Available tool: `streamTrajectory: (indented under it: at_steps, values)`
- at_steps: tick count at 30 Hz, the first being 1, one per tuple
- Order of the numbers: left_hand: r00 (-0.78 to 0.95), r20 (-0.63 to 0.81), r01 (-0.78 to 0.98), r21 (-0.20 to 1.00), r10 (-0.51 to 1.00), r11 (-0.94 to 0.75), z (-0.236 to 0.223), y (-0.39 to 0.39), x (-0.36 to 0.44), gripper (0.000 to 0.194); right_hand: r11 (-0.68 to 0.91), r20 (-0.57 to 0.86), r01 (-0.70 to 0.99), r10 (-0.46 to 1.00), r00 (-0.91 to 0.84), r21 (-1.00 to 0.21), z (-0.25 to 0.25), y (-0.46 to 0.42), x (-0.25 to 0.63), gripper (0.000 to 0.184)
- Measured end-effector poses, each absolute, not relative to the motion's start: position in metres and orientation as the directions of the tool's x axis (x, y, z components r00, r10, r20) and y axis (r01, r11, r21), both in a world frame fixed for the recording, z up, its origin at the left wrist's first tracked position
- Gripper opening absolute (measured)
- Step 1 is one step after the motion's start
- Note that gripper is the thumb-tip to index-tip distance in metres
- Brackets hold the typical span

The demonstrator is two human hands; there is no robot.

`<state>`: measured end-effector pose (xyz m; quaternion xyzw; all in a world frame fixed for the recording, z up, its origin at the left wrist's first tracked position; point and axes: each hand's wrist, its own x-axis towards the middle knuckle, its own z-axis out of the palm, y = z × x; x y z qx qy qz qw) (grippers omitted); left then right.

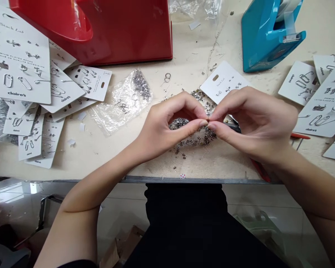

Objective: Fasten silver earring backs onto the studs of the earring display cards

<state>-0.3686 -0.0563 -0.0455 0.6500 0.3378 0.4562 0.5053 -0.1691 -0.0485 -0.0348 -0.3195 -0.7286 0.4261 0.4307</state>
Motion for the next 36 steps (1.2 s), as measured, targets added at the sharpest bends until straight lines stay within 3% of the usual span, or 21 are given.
streamTrajectory:
  at_steps: [8, 13, 18, 27, 36]
  values:
    - [0.415, 0.222, -0.063, 0.974, 0.882, -0.215, -0.055, -0.051, -0.367, 0.014, 0.414, 0.374, 0.014, 0.836, -0.401, -0.91, -0.052, -0.042, -0.17, 0.024]
    - [0.443, 0.201, -0.05, 0.979, 0.873, -0.2, -0.057, -0.051, -0.367, 0.026, 0.494, 0.455, -0.004, 0.797, -0.396, -0.869, -0.051, -0.041, -0.171, 0.027]
    - [0.449, 0.164, -0.051, 0.986, 0.879, -0.158, -0.056, -0.052, -0.368, 0.021, 0.395, 0.33, 0.094, 0.857, -0.397, -0.914, -0.044, -0.047, -0.172, 0.019]
    - [0.463, 0.165, 0.0, 0.983, 0.871, -0.186, -0.057, -0.052, -0.368, 0.02, 0.244, 0.209, 0.051, 0.908, -0.364, -0.968, -0.047, -0.051, -0.177, 0.009]
    - [0.491, 0.167, -0.047, 0.985, 0.855, -0.166, -0.06, -0.052, -0.369, 0.022, 0.112, 0.102, 0.005, 0.923, -0.372, -0.994, -0.05, -0.054, -0.176, 0.011]
